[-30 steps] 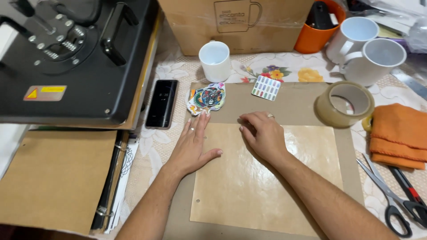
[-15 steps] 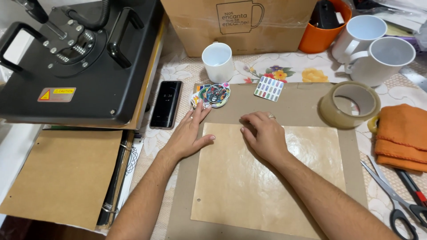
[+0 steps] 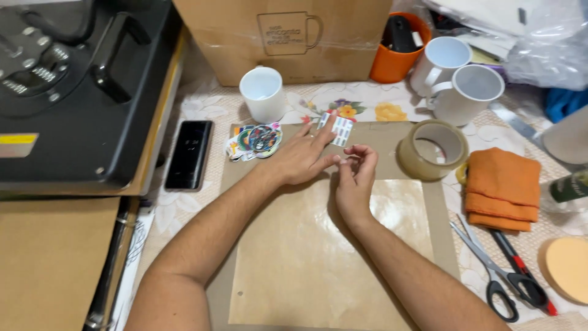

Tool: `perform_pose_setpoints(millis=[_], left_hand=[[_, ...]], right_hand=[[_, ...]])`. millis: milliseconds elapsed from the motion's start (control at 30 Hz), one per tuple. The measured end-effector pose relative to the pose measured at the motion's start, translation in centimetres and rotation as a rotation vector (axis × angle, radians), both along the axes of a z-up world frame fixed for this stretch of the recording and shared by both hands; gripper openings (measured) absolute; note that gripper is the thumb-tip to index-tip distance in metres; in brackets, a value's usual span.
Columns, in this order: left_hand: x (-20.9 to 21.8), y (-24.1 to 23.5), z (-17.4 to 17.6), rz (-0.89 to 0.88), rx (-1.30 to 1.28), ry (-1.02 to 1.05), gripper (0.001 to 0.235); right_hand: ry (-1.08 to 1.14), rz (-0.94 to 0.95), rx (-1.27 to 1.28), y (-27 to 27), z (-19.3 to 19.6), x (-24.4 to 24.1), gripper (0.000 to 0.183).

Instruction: Preparing a board by arranging labels and then covering the surface with clear adhesive tape, smoothing it down to remove air bubbles.

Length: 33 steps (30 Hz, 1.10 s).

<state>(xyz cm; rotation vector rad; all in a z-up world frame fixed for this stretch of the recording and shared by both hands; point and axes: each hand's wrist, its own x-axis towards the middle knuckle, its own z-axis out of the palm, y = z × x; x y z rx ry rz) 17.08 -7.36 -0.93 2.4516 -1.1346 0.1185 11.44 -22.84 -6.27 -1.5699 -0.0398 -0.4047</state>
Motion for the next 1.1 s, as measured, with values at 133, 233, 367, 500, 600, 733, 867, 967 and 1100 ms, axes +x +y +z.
perform_pose_setpoints(millis=[133,233,367,500,600,733,867,967,1100], left_hand=[[0.2,-0.7,0.5,0.118,0.052,-0.004,0.092],[1.0,1.6,0.8,0.291,-0.012,-0.37,0.08],[1.7,6.8,2.5,0.706,0.113,-0.572,0.091],[3.4,10.4,0.8,0.751,-0.009,-0.46,0.099],[3.6,10.0,0.9,0.722,0.007,-0.467,0.095],[4.6,8.3,0.0,0.703,0.075,-0.555,0.094],[5.5,6.7,-0.7,0.719,0.25,-0.838,0.094],[6.6,5.5,-0.6,0.846,0.48,-1.173,0.077],[4.4,2.9,0.1,0.845,0.529,-1.099,0.066]], right_hand=[[0.023,-0.046,0.1,0.1,0.6,-0.3,0.044],[0.037,-0.039,0.09,0.4,1.0,-0.1,0.05],[0.166,-0.08,0.158,0.7,2.4,-0.6,0.048],[0.169,-0.05,0.149,0.8,2.9,-0.9,0.048],[0.195,-0.039,0.121,0.9,3.2,-0.9,0.048],[0.174,-0.032,0.109,0.9,3.1,-0.9,0.048],[0.174,-0.03,0.109,0.9,3.3,-1.0,0.049],[0.168,-0.028,0.11,0.9,3.4,-0.9,0.048],[0.178,-0.032,0.102,0.8,3.6,-1.0,0.048]])
